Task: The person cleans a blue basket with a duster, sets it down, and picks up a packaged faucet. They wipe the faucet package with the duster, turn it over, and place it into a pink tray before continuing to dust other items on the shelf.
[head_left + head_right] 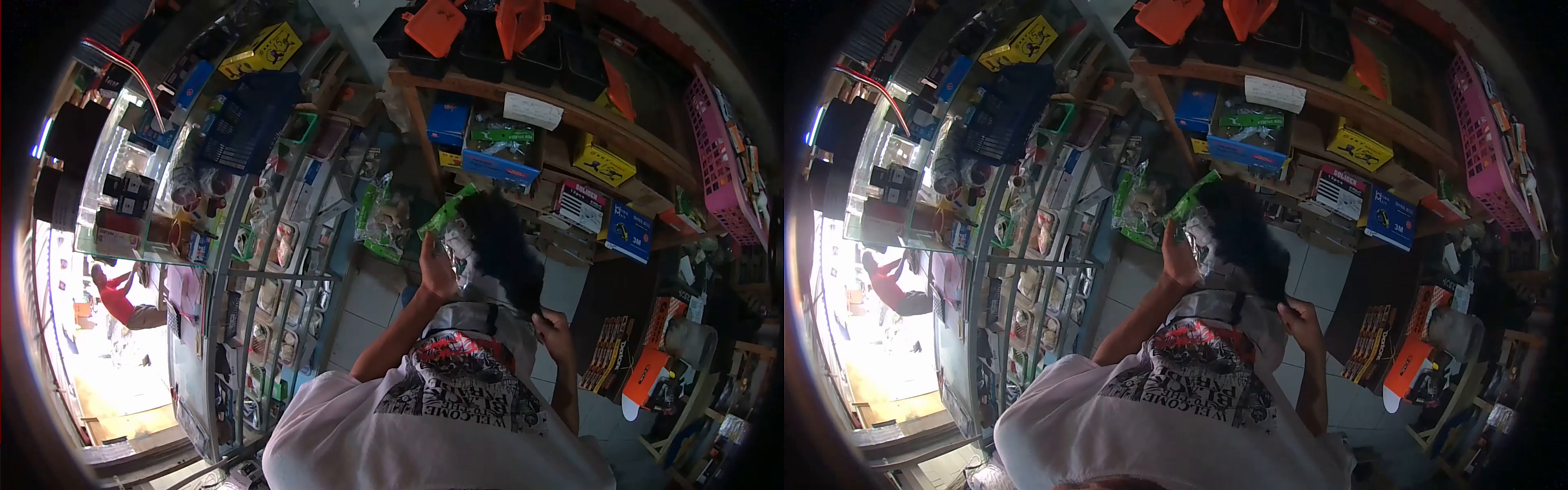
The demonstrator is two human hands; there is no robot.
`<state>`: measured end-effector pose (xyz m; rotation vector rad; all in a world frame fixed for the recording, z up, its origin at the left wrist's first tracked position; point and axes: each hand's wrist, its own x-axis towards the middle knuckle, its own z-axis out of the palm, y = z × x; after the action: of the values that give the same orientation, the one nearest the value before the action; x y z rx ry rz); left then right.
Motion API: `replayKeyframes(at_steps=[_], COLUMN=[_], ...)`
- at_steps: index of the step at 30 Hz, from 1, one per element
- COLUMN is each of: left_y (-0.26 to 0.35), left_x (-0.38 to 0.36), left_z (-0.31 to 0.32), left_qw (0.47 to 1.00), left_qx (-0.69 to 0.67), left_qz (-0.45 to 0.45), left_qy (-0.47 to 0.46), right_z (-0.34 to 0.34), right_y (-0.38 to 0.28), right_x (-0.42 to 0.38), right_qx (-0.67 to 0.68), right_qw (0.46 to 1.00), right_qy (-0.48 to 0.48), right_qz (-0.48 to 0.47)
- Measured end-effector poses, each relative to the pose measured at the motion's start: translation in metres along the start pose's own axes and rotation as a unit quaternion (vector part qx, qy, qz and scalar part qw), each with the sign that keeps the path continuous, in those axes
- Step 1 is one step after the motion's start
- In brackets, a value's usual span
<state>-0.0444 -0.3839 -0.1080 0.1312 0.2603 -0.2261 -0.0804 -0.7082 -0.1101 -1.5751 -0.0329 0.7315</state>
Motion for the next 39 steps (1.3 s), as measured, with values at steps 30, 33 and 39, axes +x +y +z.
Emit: replayKeyframes(at_steps=[30,33,39], left_y=[0.018,0.015,0.013], left_x=[-0.008,-0.007,-0.005], left_z=[-0.001,0.003,-0.004], left_qw=[0.994,0.960,0.992], left_qx=[0.075,0.248,0.117], left_qz=[0.062,0.132,0.035], left_qy=[0.045,-0.003,0.026], right_z=[-0.010,-0.018,-0.016], right_y=[-0.016,-0.011,-0.013], right_x=[0.012,0.013,0.016], right_qx=[-0.021,-0.054,-0.031], right_qw=[0.999,0.996,0.997], right_qy=[-0.027,-0.060,-0.064], right_qz=[0.037,0.026,0.026])
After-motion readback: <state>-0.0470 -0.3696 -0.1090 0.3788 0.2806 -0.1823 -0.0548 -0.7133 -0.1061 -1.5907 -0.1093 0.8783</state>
